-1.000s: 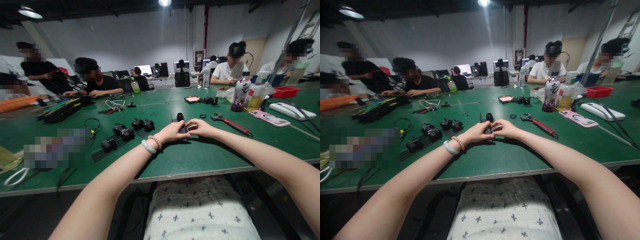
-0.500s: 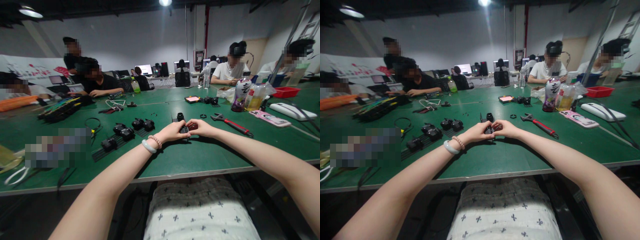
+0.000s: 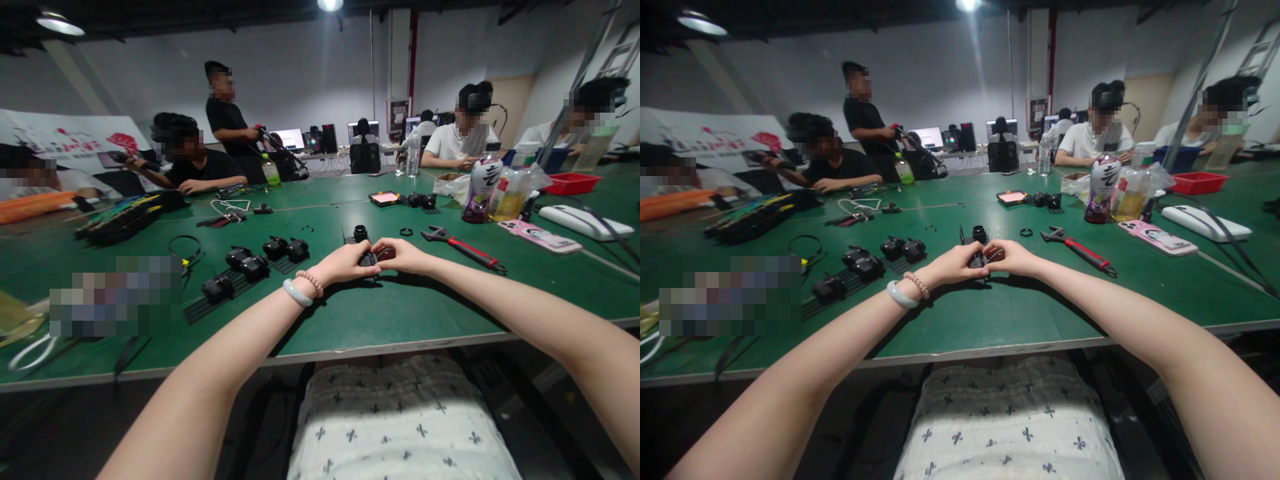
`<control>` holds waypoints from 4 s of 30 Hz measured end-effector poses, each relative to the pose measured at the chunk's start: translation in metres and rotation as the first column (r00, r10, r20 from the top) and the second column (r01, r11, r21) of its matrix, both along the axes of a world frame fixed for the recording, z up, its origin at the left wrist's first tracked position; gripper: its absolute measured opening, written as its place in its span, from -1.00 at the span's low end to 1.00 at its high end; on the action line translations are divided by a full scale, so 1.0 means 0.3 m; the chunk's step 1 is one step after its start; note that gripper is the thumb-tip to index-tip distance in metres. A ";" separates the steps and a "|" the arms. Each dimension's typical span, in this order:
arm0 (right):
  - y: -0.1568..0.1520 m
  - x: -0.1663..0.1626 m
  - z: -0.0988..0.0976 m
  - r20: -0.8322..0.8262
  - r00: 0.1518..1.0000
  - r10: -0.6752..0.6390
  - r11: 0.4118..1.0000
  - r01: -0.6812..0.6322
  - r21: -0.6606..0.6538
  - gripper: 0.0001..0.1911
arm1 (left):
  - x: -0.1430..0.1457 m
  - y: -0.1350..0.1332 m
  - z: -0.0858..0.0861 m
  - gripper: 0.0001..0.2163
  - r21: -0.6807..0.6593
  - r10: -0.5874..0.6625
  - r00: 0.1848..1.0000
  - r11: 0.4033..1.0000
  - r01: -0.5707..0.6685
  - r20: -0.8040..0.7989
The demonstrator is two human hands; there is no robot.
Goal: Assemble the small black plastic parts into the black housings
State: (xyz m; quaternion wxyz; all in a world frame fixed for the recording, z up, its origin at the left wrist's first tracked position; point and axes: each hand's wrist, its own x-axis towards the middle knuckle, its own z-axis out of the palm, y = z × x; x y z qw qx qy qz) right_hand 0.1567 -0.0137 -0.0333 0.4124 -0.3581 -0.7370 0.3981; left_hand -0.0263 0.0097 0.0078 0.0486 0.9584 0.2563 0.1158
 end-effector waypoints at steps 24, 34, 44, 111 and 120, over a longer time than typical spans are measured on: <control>0.000 0.000 -0.001 0.020 1.000 -0.009 1.000 0.009 0.005 -0.65 | 0.000 -0.006 -0.003 -0.59 0.028 -0.017 1.000 0.999 0.017 0.010; 0.002 0.001 -0.003 0.015 1.000 0.003 1.000 -0.003 0.005 -0.64 | 0.001 -0.011 0.002 -0.61 0.012 -0.005 1.000 1.000 0.005 0.015; 0.001 0.000 -0.003 0.016 1.000 -0.001 1.000 0.001 0.002 -0.63 | 0.001 -0.011 -0.001 -0.60 0.020 -0.004 1.000 1.000 0.004 0.000; 0.005 0.003 -0.006 0.051 0.998 0.020 0.999 -0.022 0.025 -0.66 | -0.001 -0.011 0.001 -0.58 0.010 0.001 1.000 1.000 0.000 -0.020; -0.006 -0.001 0.001 0.035 0.999 0.015 1.000 -0.016 0.012 -0.66 | -0.003 -0.008 0.001 -0.60 0.016 -0.005 1.000 1.000 0.006 -0.012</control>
